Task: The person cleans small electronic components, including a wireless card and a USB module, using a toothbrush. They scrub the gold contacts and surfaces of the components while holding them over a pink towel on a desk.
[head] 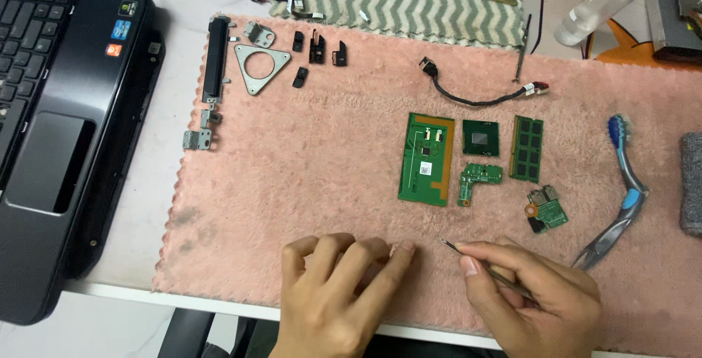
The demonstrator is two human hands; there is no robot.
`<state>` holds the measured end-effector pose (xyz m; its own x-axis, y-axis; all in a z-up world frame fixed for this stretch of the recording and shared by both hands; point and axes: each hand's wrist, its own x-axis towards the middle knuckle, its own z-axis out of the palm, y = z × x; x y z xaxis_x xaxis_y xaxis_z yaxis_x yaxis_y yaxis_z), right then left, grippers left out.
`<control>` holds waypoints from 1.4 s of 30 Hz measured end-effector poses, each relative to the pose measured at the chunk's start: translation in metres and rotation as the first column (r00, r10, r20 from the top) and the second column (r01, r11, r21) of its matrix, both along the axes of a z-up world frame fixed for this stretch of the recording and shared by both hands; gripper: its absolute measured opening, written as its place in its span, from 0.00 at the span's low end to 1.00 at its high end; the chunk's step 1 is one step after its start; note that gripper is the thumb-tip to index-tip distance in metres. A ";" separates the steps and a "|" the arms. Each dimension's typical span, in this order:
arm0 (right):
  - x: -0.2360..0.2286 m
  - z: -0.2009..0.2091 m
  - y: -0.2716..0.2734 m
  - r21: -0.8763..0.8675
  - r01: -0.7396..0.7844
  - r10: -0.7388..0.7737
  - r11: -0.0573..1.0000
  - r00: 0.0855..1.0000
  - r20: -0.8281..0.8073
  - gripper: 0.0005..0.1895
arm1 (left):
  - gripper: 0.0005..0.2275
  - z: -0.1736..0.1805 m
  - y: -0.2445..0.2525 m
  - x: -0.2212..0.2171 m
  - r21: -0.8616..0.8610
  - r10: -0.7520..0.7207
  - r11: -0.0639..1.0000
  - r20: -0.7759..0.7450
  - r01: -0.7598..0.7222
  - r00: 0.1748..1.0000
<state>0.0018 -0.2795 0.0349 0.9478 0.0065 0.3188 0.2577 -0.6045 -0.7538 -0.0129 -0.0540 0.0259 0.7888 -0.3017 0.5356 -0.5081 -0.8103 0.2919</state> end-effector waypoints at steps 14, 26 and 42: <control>-0.006 0.013 0.004 -0.056 -0.091 0.091 0.994 0.996 0.000 0.06 | 0.23 0.026 0.027 0.009 -0.224 -0.198 0.968 -0.418 0.110 0.887; -0.001 0.022 0.009 -0.227 -0.194 0.186 0.954 0.981 -0.057 0.06 | 0.17 0.015 0.029 0.023 -0.146 -0.072 0.989 -0.373 0.018 0.925; 0.014 0.012 0.022 -0.243 -0.301 0.316 0.922 0.949 0.022 0.07 | 0.13 0.018 0.031 0.030 -0.197 -0.088 0.980 -0.423 0.004 0.902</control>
